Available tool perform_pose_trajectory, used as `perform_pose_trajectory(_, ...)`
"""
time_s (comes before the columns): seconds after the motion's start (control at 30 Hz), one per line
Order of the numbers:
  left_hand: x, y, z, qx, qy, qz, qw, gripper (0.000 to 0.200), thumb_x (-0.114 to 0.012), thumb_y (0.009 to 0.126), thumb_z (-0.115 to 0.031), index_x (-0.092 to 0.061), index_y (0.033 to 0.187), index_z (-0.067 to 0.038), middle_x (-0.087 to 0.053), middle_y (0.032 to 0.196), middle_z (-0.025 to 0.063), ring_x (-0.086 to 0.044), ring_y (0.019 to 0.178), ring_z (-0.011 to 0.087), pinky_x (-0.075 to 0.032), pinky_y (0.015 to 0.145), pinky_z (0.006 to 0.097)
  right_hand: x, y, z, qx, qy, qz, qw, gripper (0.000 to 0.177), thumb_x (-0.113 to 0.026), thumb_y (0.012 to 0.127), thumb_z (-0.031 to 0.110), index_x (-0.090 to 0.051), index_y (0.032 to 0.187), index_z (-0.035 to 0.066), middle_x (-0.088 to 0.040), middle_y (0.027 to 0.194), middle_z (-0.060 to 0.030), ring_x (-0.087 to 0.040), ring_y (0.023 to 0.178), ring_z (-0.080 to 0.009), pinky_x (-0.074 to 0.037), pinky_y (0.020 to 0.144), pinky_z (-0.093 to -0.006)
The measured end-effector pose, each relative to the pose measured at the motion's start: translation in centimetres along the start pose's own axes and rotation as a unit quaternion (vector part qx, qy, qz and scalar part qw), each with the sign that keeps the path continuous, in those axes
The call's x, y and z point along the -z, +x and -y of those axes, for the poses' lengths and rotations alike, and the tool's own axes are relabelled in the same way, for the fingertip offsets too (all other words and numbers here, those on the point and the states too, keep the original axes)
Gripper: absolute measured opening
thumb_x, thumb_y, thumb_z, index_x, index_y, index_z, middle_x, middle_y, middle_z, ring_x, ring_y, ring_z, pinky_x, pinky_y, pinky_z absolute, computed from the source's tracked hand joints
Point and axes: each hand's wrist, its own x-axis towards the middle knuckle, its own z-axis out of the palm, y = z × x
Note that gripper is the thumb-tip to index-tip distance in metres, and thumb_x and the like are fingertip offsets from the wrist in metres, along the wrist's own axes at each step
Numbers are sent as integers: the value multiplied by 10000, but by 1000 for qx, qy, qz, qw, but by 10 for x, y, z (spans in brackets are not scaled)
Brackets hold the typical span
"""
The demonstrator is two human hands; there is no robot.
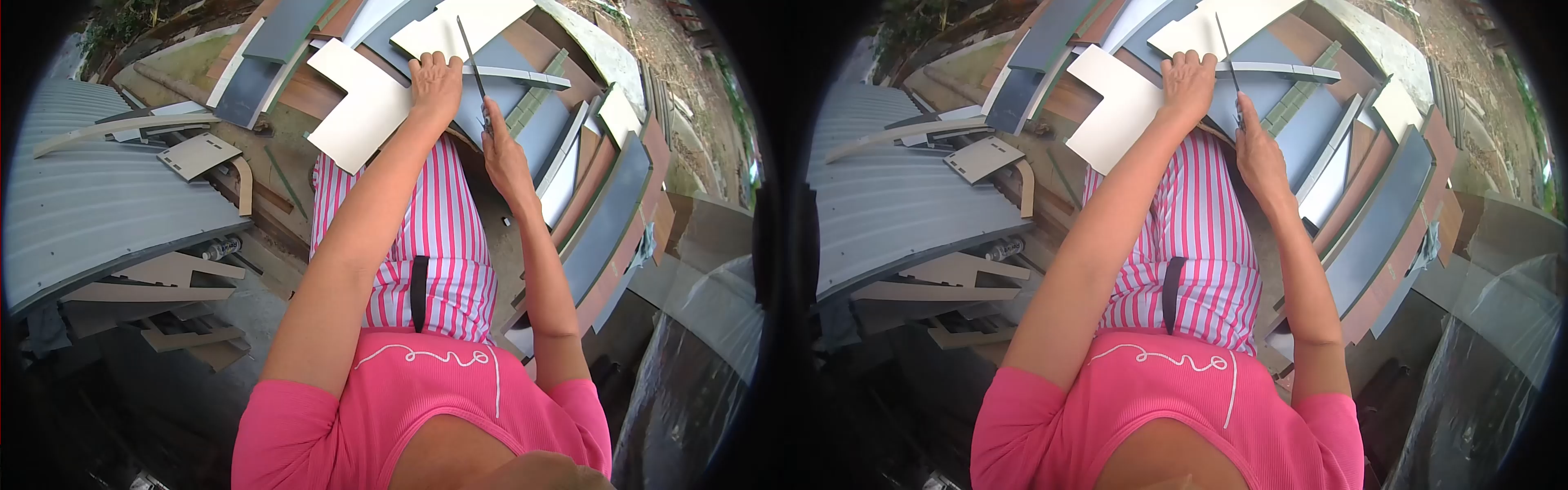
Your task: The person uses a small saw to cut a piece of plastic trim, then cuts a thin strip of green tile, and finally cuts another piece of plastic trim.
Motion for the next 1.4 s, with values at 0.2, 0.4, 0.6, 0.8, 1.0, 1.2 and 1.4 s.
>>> perform_pose_trajectory(0.2, 2, -4, -1, 6, -14, -2, 1000, 203, -660, 798, -154, -606, 978, -77, -593, 952, 122, -534, 965, 302, -359, 812, 431, 0, 16, 20, -130, 121, 51, 983, 559, -434, 968, 104, -240, 1487, 174, -494, 1341, -271, -514, 1197, -437, -424, 965, -458)
perform_pose_trajectory(0.4, 0, -2, -1, 2, -18, -19, 1000, 160, -644, 792, -134, -610, 937, -74, -593, 926, 121, -532, 943, 296, -355, 798, 427, 6, -61, 24, -86, 63, 31, 994, 588, -441, 961, 67, -198, 1489, 149, -583, 1163, -312, -605, 1010, -461, -477, 847, -495)
perform_pose_trajectory(0.6, -3, -3, 0, -5, -10, -20, 1000, 152, -636, 799, -128, -612, 937, -69, -598, 930, 122, -536, 939, 296, -356, 793, 433, 19, -88, 40, -152, 70, 73, 983, 579, -419, 995, 115, -172, 1506, 228, -462, 1373, -261, -479, 1245, -408, -430, 999, -499)
perform_pose_trajectory(0.8, 0, 8, 7, 41, -2, 5, 999, 168, -618, 822, -128, -606, 975, -59, -603, 966, 138, -542, 961, 310, -364, 814, 445, 32, -52, 23, -138, 38, 105, 984, 596, -448, 971, 84, -183, 1497, 175, -550, 1257, -277, -569, 1116, -430, -480, 922, -492)
perform_pose_trajectory(1.0, 8, 6, 13, 52, 0, 41, 998, 208, -563, 829, -94, -626, 1024, -53, -596, 1037, 147, -523, 1023, 286, -347, 869, 426, 27, -59, 20, -150, 58, 102, 982, 587, -455, 977, 137, -181, 1496, 158, -561, 1206, -321, -587, 1068, -457, -480, 907, -504)
perform_pose_trajectory(1.2, 3, 6, 16, 30, -16, 11, 999, 212, -657, 827, -183, -617, 992, -56, -598, 991, 150, -536, 995, 315, -362, 818, 451, 12, -66, 10, -216, 100, 111, 965, 546, -465, 989, 205, -240, 1479, 124, -601, 823, -148, -589, 696, -225, -490, 681, -396)
perform_pose_trajectory(1.4, 0, 3, 13, 34, 0, 15, 999, 231, -670, 824, -207, -619, 995, -61, -600, 983, 148, -535, 996, 314, -360, 825, 455, 7, -7, 9, -168, 102, 90, 976, 470, -471, 965, 204, -320, 1384, 53, -623, 982, -344, -598, 981, -495, -459, 829, -504)
